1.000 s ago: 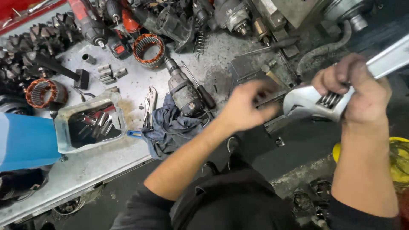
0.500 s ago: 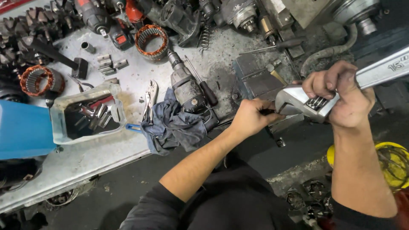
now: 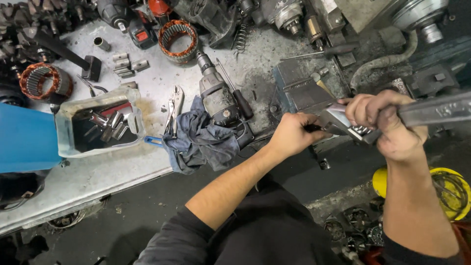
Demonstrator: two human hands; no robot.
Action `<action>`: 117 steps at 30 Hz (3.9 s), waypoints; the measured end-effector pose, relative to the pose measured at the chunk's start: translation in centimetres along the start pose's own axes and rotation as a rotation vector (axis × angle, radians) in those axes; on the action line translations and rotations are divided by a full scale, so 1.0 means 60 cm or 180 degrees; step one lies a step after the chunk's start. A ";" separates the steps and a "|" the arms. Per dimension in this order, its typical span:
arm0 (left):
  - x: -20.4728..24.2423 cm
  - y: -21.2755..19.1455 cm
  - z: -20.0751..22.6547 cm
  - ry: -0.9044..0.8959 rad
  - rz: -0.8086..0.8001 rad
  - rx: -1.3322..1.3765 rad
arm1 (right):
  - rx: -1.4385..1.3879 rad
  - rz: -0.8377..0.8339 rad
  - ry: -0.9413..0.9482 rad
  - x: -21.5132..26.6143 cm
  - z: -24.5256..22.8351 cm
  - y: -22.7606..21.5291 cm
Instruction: The person uses a hammer to tap a small metal component into a vise. They then use an adjustable wrench to tighten the component, repeatedly adjusting the wrench and striking the part with the hammer to secure it in place.
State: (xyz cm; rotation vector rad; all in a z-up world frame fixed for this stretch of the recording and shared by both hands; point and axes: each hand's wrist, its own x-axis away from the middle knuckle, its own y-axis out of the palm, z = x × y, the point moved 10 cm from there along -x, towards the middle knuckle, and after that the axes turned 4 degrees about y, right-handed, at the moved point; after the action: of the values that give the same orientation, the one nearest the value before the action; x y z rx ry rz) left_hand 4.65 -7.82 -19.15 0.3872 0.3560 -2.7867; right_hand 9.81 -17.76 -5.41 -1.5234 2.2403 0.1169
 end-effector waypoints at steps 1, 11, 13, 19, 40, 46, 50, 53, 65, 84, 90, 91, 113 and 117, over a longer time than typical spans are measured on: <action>0.000 0.000 -0.003 -0.0005 0.0012 -0.0001 | -0.0006 -0.0012 0.0002 0.005 -0.002 0.003; 0.003 0.004 -0.009 0.0184 0.0170 -0.0017 | -0.0230 0.0723 0.0406 0.026 0.012 -0.014; 0.004 0.002 -0.006 0.0192 0.0206 -0.0031 | -0.0204 0.0766 0.0402 0.027 0.009 -0.015; 0.005 0.002 0.000 0.0237 0.0207 -0.0069 | -0.0013 0.0577 0.0319 0.025 -0.008 0.006; -0.040 0.010 0.310 0.1600 -0.0014 0.0254 | 0.0174 0.1323 0.0514 0.075 0.037 0.006; -0.065 0.176 0.315 0.1370 -0.0331 -0.0158 | 0.0410 0.0959 0.0565 0.052 0.026 0.053; -0.075 0.136 0.350 0.1852 -0.0174 0.0036 | 0.0650 0.0607 0.0412 0.003 -0.019 0.078; -0.091 0.116 0.346 0.1909 -0.0081 0.0132 | 0.0815 0.0295 0.0293 -0.042 -0.053 0.092; -0.115 0.065 0.352 0.2063 0.0571 0.0585 | 0.1084 -0.0686 -0.0046 -0.044 0.040 0.036; -0.120 0.018 0.357 0.1914 -0.0565 0.1512 | -0.0646 0.1201 0.0199 0.102 0.268 -0.060; -0.141 0.025 0.339 0.1788 -0.1118 0.2221 | 0.0395 0.1914 0.0221 0.082 0.199 -0.046; -0.148 0.020 0.334 0.1794 -0.1114 0.2218 | 0.0573 0.2021 0.0210 0.072 0.181 -0.042; -0.170 0.012 0.263 0.1510 0.0702 0.0481 | 0.2094 0.1651 -0.0505 -0.043 0.035 0.018; -0.255 0.082 0.143 0.0969 0.0303 0.0915 | 0.2197 0.1375 -0.0658 -0.050 0.010 -0.003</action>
State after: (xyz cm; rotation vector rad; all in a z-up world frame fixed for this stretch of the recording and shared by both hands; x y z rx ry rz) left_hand 18.37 -10.78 -7.57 0.8763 -0.0018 -2.6877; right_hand 11.08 -15.07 -4.73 -0.6333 2.0881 -0.3266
